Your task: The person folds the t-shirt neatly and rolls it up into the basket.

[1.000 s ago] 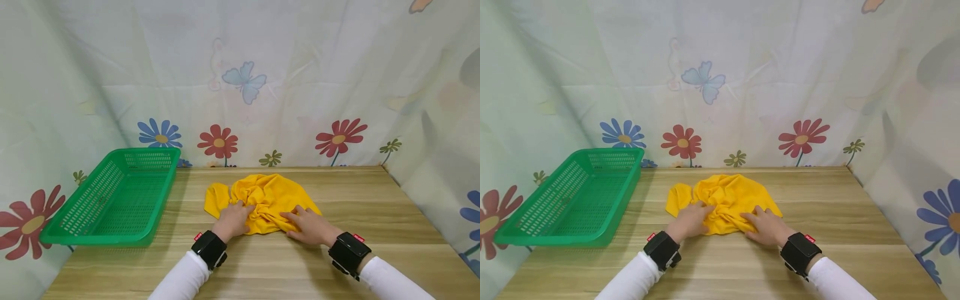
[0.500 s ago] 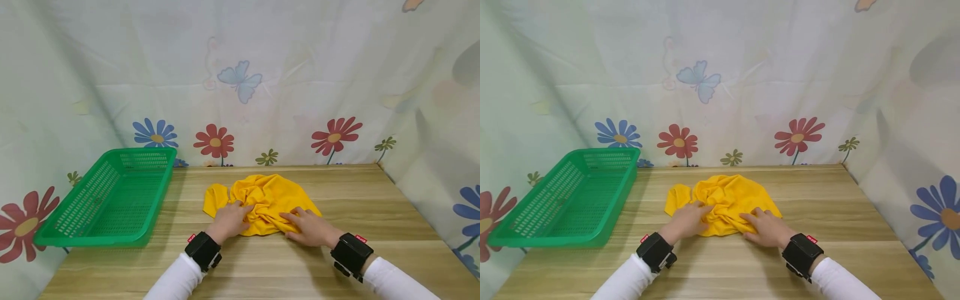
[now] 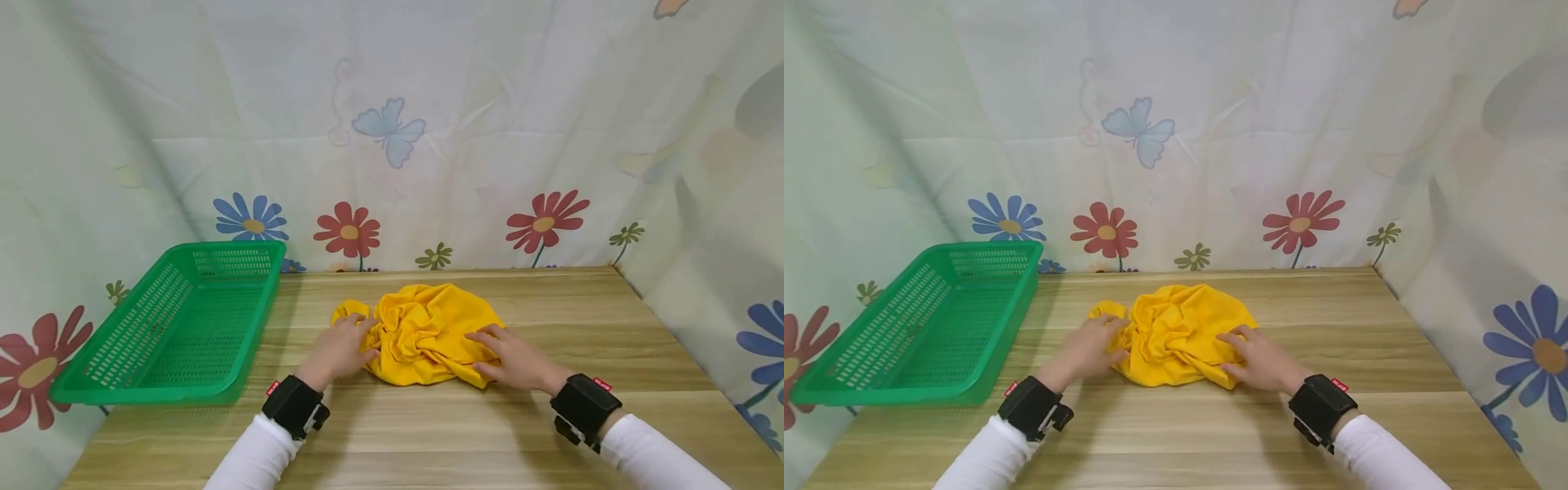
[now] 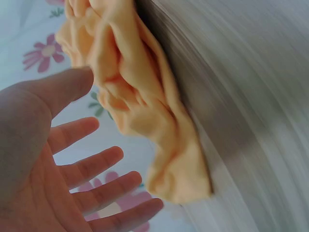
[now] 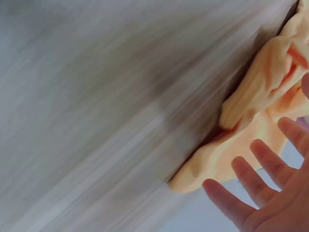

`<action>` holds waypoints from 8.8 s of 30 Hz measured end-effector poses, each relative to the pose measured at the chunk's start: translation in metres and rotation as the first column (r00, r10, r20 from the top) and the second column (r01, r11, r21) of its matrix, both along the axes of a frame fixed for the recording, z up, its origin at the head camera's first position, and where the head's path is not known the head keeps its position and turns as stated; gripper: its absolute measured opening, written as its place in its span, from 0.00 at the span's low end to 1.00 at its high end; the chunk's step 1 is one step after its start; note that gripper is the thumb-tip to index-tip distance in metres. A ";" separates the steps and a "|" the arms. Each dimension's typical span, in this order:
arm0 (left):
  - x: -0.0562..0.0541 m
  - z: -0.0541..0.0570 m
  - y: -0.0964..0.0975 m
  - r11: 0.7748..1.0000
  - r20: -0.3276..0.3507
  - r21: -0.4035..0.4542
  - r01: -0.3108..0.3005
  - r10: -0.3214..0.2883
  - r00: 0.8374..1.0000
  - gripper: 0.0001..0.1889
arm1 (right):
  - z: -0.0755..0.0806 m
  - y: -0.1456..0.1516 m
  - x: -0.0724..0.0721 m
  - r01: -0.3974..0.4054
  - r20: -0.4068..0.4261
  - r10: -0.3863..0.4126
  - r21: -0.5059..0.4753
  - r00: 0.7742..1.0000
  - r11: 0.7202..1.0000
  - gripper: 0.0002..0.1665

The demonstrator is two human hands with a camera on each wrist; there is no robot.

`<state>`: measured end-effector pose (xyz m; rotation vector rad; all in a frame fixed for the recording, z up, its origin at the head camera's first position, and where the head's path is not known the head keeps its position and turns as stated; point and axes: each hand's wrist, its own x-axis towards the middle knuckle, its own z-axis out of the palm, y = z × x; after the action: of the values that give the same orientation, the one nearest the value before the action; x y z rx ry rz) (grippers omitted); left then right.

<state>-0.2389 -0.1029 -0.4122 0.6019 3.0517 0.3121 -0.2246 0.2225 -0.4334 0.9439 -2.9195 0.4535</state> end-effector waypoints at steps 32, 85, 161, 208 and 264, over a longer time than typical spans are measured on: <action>-0.034 -0.025 -0.018 0.997 0.000 0.071 0.042 -0.043 0.999 0.11 | -0.010 0.000 -0.017 -0.005 -0.021 0.007 0.060 1.000 0.998 0.15; -0.055 0.084 -0.072 0.980 -0.142 0.141 -0.143 0.163 0.976 0.07 | 0.134 0.093 -0.085 0.262 -0.153 -0.255 0.026 0.955 0.965 0.06; -0.058 -0.017 -0.043 0.995 -0.024 -0.083 -0.051 0.049 0.998 0.15 | 0.008 -0.087 -0.016 -0.306 0.016 0.316 0.301 0.949 0.903 0.24; -0.026 0.085 -0.024 0.998 -0.242 0.051 0.047 -0.034 0.970 0.10 | 0.128 0.003 -0.060 0.106 0.354 -0.025 -0.212 0.935 0.972 0.21; -0.015 0.033 0.024 0.949 0.112 -0.222 0.226 -0.205 0.972 0.35 | 0.071 0.037 -0.069 0.124 0.117 -0.136 0.098 0.984 0.987 0.28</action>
<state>-0.2544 -0.0791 -0.3796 0.8693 2.8440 -0.0257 -0.2934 0.2599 -0.3621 0.7527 -3.1138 0.3889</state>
